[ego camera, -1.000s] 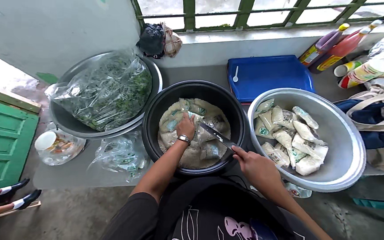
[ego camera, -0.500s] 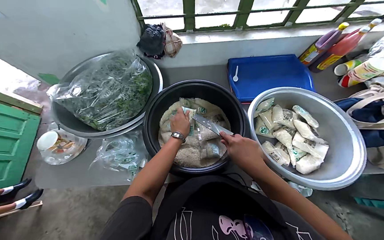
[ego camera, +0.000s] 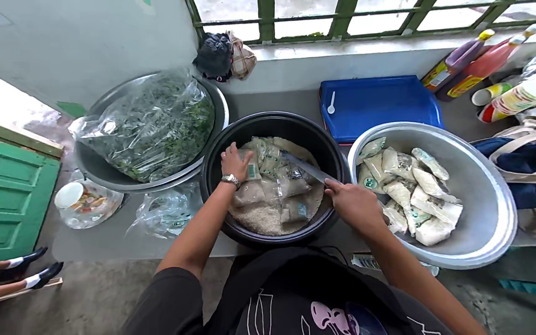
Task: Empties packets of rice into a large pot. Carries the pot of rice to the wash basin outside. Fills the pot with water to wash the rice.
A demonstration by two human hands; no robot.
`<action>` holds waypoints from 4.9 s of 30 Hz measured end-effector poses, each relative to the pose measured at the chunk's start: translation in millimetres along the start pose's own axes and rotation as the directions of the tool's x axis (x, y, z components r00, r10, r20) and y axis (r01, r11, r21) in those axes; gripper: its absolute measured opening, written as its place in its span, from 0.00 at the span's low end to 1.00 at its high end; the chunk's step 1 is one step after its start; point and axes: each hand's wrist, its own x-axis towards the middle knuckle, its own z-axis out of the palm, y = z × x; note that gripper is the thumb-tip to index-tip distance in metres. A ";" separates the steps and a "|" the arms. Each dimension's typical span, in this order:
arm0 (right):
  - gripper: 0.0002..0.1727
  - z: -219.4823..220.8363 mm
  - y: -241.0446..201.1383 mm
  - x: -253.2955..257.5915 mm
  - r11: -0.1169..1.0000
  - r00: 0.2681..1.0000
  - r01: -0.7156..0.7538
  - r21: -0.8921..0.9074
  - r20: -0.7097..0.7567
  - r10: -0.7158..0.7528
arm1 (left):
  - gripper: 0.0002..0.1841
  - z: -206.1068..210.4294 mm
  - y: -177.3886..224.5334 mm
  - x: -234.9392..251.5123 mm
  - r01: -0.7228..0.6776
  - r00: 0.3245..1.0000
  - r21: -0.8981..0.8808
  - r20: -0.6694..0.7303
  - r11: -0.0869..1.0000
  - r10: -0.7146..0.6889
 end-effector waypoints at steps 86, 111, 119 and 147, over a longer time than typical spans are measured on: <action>0.24 18.8 10.3 -27.8 0.994 0.994 0.047 0.095 -0.099 -0.037 | 0.37 12.1 -12.6 -38.6 -0.065 0.988 0.144 0.147 0.987 0.044; 0.23 45.2 41.4 -51.5 0.952 0.961 0.128 0.278 -0.274 -0.049 | 0.38 64.2 14.8 -22.3 0.013 0.770 0.196 0.624 0.981 -0.135; 0.23 40.9 34.4 -46.1 0.950 0.964 0.157 0.271 -0.253 -0.088 | 0.39 62.0 31.4 -35.6 0.148 0.702 0.300 0.640 0.942 -0.314; 0.23 44.3 28.0 -72.0 0.975 0.949 0.192 0.115 -0.273 -0.155 | 0.24 52.3 11.8 -30.4 -0.124 0.992 -0.209 -0.014 0.970 0.124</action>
